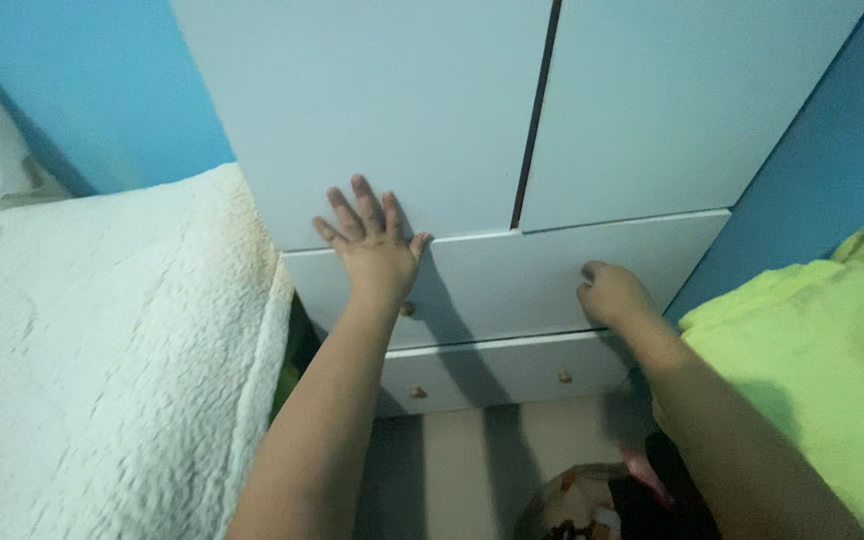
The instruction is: The person puts clothes into a wardrobe drawer, unpacks items from a parcel to place them into organizers on a vanity table, arranges plush toys, and zips a pouch before storing it in a bottom wardrobe drawer.
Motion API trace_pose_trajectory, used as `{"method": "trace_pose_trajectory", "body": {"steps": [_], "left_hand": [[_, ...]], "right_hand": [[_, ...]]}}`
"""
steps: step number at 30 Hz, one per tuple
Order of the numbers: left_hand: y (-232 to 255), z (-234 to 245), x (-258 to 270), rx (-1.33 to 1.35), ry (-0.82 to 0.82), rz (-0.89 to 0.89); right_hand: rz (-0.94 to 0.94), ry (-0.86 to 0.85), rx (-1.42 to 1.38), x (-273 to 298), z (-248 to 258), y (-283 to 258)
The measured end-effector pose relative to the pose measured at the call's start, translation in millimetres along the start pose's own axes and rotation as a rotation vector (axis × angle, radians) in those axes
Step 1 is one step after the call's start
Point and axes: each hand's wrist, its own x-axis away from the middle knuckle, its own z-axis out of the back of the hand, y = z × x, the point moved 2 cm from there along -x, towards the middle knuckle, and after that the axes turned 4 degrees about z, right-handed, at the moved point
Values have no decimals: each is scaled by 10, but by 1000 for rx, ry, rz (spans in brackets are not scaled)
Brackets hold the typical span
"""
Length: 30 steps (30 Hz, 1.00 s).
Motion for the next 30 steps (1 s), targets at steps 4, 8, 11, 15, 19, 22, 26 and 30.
{"method": "trace_pose_trajectory", "body": {"steps": [4,8,11,15,19,22,26,30], "left_hand": [[162,12,278,-182,318,-1],[292,-411,882,424,-151,254],[208,-752,795,429,-318,396],[191,-1126,530,590,-274,432],[127,-1012,609,514,-321,404],[151,-793,819,535,-375,390],[197,-472,1276,517,-430,420],[122,-298,1658,376,-423,330]], "right_hand": [[38,-253,93,-90,-187,176],[80,-241,370,53,-95,4],[21,-272,428,63,-102,-16],[127,-190,373,38,-75,160],[116,-186,372,149,46,98],[145,-311,525,272,112,15],[103,-332,671,578,245,-110],[119,-534,633,748,282,-54]]}}
